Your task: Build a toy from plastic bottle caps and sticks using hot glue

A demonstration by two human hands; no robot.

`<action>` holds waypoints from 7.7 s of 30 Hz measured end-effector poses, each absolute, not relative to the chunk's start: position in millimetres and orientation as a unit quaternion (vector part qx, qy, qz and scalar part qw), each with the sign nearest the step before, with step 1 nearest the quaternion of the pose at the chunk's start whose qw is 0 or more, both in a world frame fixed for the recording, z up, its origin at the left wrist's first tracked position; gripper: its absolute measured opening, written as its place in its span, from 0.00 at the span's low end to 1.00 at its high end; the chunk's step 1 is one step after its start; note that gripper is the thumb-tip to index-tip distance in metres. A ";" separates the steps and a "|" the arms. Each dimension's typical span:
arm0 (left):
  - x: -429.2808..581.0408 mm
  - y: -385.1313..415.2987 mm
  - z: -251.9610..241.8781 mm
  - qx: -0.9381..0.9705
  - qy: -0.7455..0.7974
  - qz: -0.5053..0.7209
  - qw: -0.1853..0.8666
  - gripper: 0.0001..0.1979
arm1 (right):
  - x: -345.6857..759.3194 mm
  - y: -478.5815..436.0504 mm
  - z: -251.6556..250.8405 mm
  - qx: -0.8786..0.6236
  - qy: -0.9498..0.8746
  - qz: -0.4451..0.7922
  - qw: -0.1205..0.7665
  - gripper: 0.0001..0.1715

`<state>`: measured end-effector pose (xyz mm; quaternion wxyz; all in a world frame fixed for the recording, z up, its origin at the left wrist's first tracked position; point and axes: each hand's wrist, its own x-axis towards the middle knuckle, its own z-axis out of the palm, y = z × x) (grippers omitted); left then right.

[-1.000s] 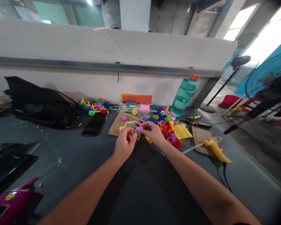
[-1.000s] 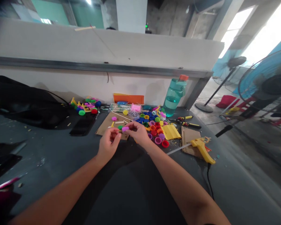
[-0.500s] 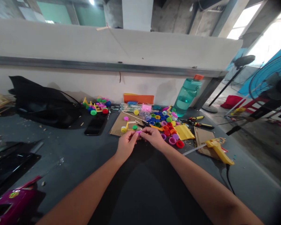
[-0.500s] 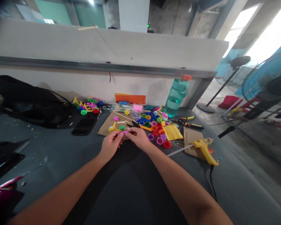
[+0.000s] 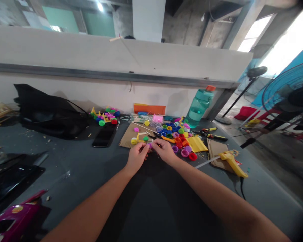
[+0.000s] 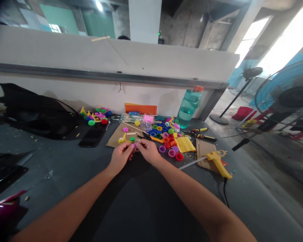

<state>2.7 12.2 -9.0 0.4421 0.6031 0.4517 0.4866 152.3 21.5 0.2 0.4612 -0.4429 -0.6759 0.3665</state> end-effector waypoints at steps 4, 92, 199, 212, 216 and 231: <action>3.5 13.3 -10.5 0.603 0.447 0.473 0.462 0.13 | 155.3 18.4 -4.9 -0.458 -0.657 0.370 0.471 0.16; 2.7 20.5 -9.8 0.617 0.423 0.453 0.485 0.12 | 162.6 11.4 -17.7 -0.475 -0.634 0.385 0.473 0.13; 0.9 20.0 -11.0 0.581 0.383 0.419 0.583 0.10 | 165.1 8.1 -9.8 -0.476 -0.607 0.434 0.465 0.14; 1.8 20.2 -13.0 0.610 0.398 0.418 0.543 0.09 | 164.6 9.6 -14.2 -0.471 -0.616 0.435 0.457 0.12; 0.5 20.7 -12.8 0.588 0.390 0.435 0.559 0.09 | 166.3 8.1 -12.4 -0.459 -0.608 0.446 0.469 0.13; -0.6 23.8 -8.6 0.521 0.381 0.438 0.626 0.10 | 164.8 3.9 -13.5 -0.454 -0.687 0.311 0.474 0.08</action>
